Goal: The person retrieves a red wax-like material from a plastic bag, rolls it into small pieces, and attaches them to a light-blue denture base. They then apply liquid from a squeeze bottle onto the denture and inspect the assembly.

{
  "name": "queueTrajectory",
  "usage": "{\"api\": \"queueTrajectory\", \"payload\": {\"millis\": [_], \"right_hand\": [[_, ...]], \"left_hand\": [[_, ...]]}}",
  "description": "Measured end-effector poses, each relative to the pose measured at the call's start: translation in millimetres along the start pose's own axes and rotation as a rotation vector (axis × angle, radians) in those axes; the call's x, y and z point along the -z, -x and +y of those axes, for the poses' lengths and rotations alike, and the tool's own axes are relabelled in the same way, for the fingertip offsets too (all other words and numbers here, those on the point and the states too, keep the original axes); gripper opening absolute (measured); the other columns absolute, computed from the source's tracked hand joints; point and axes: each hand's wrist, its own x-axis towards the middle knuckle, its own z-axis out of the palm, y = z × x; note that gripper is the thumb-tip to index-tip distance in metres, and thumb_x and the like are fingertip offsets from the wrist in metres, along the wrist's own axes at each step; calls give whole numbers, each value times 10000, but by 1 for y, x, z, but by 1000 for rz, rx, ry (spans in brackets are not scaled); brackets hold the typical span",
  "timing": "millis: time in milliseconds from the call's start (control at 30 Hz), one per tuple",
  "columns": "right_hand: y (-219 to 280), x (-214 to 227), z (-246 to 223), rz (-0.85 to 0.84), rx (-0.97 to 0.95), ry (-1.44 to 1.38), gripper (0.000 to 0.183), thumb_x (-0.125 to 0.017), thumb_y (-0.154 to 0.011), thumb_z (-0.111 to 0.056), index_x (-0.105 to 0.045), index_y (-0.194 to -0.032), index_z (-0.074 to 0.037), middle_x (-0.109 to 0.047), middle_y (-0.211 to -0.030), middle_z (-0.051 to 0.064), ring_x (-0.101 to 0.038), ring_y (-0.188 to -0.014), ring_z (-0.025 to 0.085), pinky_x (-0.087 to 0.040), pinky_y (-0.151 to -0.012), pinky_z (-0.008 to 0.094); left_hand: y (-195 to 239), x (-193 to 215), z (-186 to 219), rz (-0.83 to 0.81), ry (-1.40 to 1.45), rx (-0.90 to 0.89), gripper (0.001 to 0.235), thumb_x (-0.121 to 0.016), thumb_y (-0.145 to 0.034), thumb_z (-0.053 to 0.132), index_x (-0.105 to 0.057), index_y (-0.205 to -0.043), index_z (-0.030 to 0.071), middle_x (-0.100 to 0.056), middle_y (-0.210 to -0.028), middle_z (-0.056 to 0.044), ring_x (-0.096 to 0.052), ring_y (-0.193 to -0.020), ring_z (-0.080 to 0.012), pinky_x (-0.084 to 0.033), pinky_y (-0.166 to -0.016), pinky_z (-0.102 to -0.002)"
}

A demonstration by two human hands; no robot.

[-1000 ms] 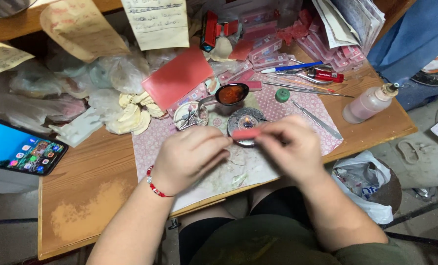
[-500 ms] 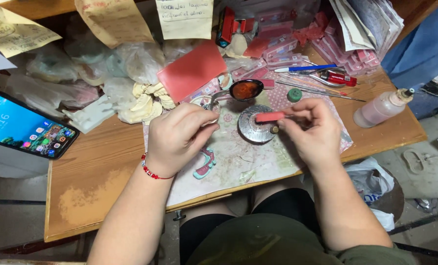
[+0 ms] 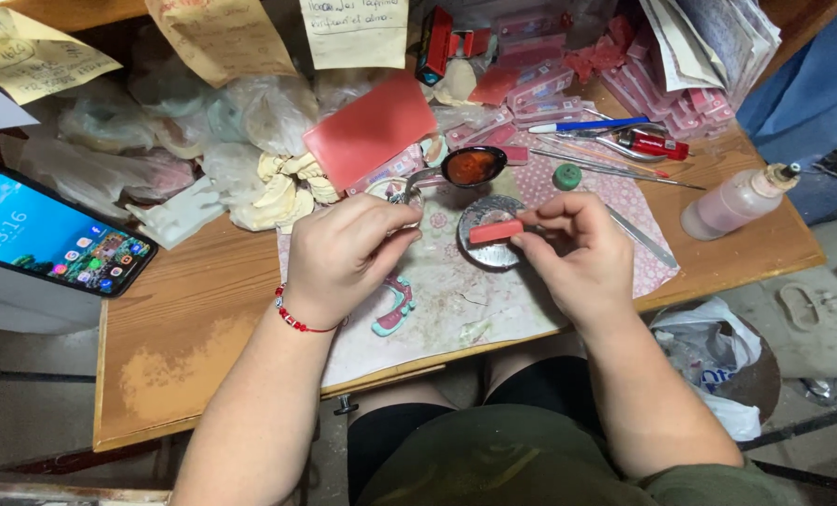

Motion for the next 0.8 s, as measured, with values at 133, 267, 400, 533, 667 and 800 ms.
{"api": "queueTrajectory", "payload": {"millis": [133, 267, 400, 533, 667, 800], "right_hand": [[-10, 21, 24, 51, 4, 49, 398, -812, -895, -10, -548, -1184, -83, -768, -1022, 83, -672, -806, 40, -527, -744, 149], [-2, 25, 13, 79, 23, 106, 385, -805, -908, -9, -534, -1168, -90, -764, -1045, 77, -575, -790, 18, -461, -716, 99], [24, 5, -2, -85, -67, -138, 376, -824, -843, -7, -554, -1094, -78, -780, -911, 107, -665, -711, 55, -530, -662, 149], [25, 3, 15, -221, -136, -324, 334, -773, -858, 17, -535, -1083, -51, -773, -853, 144, -660, -643, 73, -546, -579, 178], [23, 5, 20, -254, -124, -313, 280, -741, -911, -33, -530, -1095, -55, -762, -849, 108, -623, -689, 51, -515, -604, 171], [17, 6, 2, -153, 48, -76, 281, -816, -869, -107, -658, -1100, -80, -770, -843, 60, -638, -688, 77, -536, -608, 186]], "left_hand": [[2, -1, -1, -4, -11, 2, 78, -743, -951, 149, -754, -1027, 159, -694, -808, -12, -721, -740, -245, -584, -674, -350], [1, -6, 4, -31, 8, 3, 81, -739, -966, 203, -758, -1035, 166, -680, -768, 2, -702, -701, -219, -572, -647, -316], [-4, -17, 22, -39, 37, -126, 180, -715, -974, 279, -740, -1066, 126, -682, -831, -48, -700, -737, -262, -577, -654, -371], [-3, -31, 29, 9, -79, -229, 152, -694, -996, 265, -750, -1021, 126, -682, -863, -33, -681, -733, -221, -572, -673, -328], [0, -36, 28, 8, -110, -195, 138, -709, -990, 275, -758, -1017, 149, -685, -848, -1, -673, -719, -197, -568, -668, -313], [1, -43, 23, -15, -33, -96, 153, -748, -953, 291, -762, -1028, 159, -709, -844, 13, -701, -755, -203, -575, -684, -330]]}}
